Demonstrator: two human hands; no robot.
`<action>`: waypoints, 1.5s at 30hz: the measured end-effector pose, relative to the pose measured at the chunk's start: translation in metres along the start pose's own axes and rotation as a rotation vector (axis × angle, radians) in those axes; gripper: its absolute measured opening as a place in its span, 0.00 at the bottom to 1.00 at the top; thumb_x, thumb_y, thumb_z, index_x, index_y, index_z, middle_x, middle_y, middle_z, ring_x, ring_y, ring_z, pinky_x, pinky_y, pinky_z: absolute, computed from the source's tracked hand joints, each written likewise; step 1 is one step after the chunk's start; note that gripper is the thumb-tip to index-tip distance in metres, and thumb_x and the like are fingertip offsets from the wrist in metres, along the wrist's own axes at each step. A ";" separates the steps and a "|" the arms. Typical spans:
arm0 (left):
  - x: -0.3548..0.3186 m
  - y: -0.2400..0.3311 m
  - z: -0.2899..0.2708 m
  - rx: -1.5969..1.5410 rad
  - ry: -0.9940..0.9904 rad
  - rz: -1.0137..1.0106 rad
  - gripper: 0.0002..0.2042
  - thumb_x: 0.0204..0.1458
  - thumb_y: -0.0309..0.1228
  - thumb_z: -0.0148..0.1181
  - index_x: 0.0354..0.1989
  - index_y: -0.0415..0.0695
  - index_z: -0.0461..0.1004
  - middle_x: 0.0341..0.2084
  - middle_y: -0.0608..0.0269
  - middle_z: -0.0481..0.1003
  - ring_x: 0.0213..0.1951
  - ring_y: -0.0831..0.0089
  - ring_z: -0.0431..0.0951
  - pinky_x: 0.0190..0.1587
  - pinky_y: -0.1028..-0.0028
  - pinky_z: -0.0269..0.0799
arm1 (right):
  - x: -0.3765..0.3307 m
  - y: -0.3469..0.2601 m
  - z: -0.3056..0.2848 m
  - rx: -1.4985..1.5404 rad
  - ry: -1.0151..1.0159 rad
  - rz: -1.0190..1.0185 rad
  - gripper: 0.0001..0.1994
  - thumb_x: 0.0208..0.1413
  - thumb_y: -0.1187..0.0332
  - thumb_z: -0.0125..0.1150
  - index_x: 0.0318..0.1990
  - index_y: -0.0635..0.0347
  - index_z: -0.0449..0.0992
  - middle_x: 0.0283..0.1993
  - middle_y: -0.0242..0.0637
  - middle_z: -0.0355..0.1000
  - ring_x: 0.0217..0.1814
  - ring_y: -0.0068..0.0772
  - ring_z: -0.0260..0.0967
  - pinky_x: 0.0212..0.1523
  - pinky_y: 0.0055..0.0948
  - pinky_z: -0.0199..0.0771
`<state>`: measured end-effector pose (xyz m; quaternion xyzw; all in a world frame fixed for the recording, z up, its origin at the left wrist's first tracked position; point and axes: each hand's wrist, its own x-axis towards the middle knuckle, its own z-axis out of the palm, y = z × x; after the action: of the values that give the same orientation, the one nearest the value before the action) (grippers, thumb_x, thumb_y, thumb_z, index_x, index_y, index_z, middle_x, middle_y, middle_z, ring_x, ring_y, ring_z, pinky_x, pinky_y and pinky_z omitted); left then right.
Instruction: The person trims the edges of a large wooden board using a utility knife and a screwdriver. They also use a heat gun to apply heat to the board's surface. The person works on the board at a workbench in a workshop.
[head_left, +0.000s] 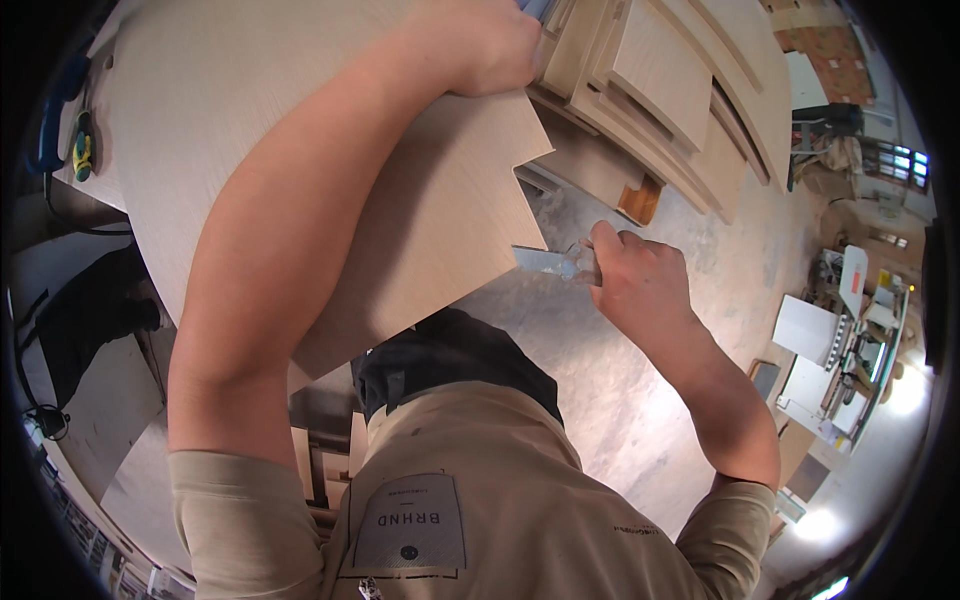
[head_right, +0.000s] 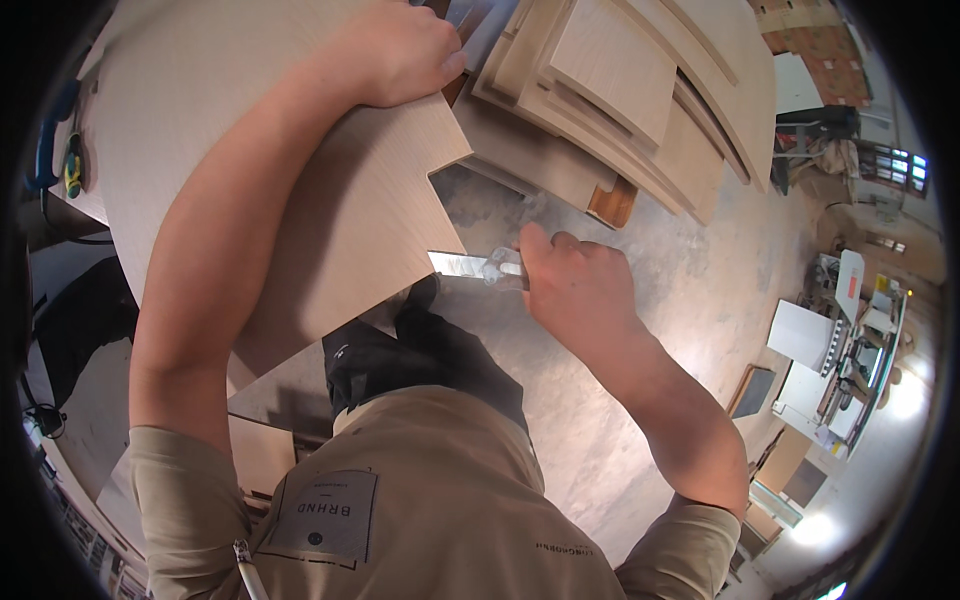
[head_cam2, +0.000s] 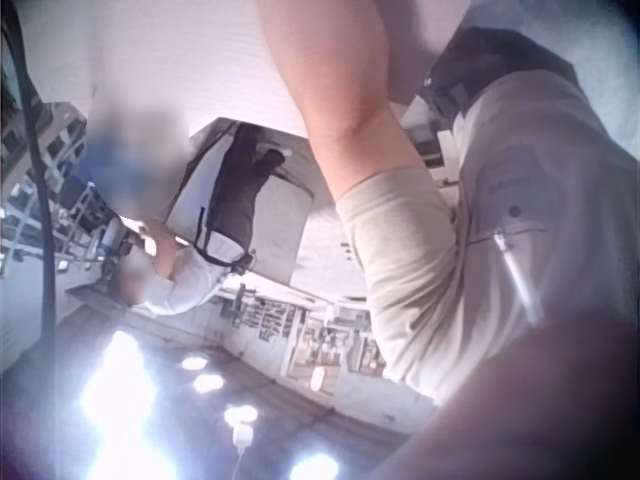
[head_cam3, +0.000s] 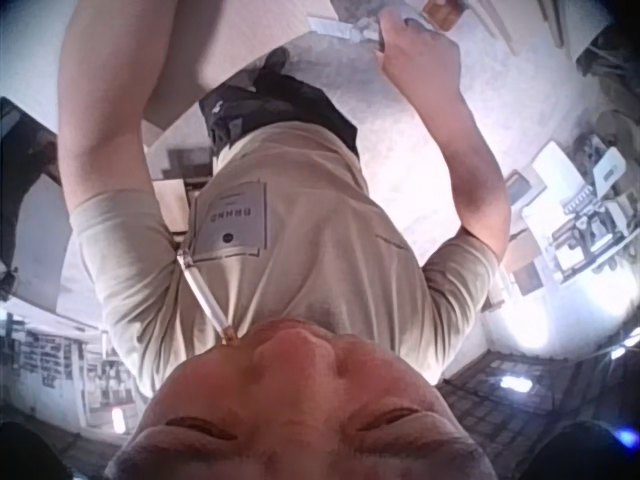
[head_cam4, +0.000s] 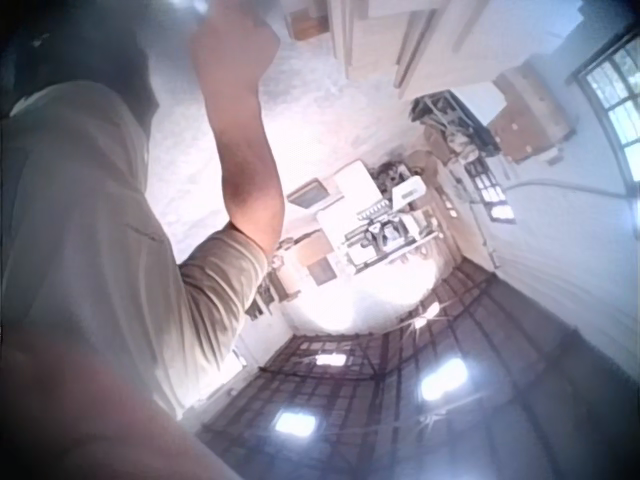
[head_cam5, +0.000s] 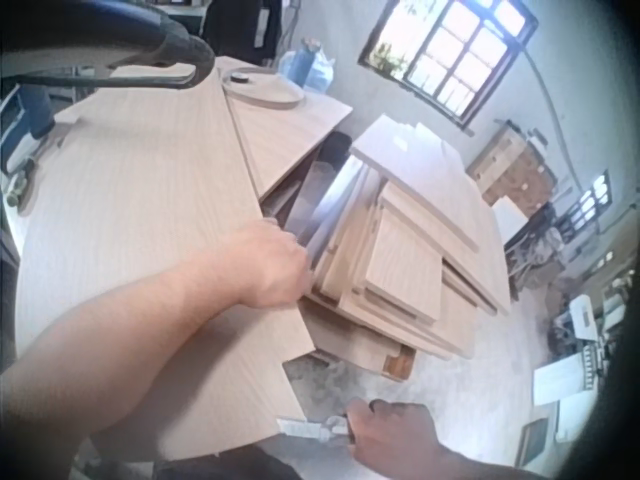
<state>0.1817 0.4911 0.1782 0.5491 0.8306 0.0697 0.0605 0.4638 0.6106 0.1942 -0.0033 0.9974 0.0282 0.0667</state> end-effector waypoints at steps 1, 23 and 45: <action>-0.001 0.000 0.000 0.003 0.014 0.011 0.18 0.56 0.38 0.50 0.27 0.39 0.84 0.32 0.42 0.83 0.38 0.47 0.85 0.46 0.53 0.78 | 0.001 0.001 -0.001 0.008 -0.008 -0.004 0.12 0.51 0.68 0.69 0.32 0.53 0.68 0.21 0.36 0.71 0.20 0.41 0.75 0.20 0.38 0.74; 0.005 -0.017 0.015 -0.170 0.225 0.040 0.18 0.59 0.37 0.50 0.26 0.38 0.82 0.29 0.43 0.81 0.39 0.46 0.80 0.51 0.54 0.74 | 0.034 0.008 -0.013 -0.047 -0.175 -0.063 0.16 0.45 0.68 0.71 0.39 0.53 0.70 0.26 0.36 0.75 0.28 0.44 0.77 0.27 0.42 0.74; 0.005 -0.050 0.017 -0.093 0.293 -0.038 0.16 0.57 0.36 0.51 0.29 0.41 0.84 0.33 0.47 0.83 0.44 0.48 0.81 0.53 0.55 0.74 | 0.087 0.009 -0.028 -0.105 -0.045 -0.077 0.12 0.43 0.72 0.68 0.33 0.55 0.70 0.23 0.40 0.74 0.27 0.50 0.76 0.28 0.43 0.74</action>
<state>0.1373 0.4772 0.1518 0.5140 0.8366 0.1865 -0.0347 0.3739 0.6181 0.2109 -0.0444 0.9919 0.0779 0.0898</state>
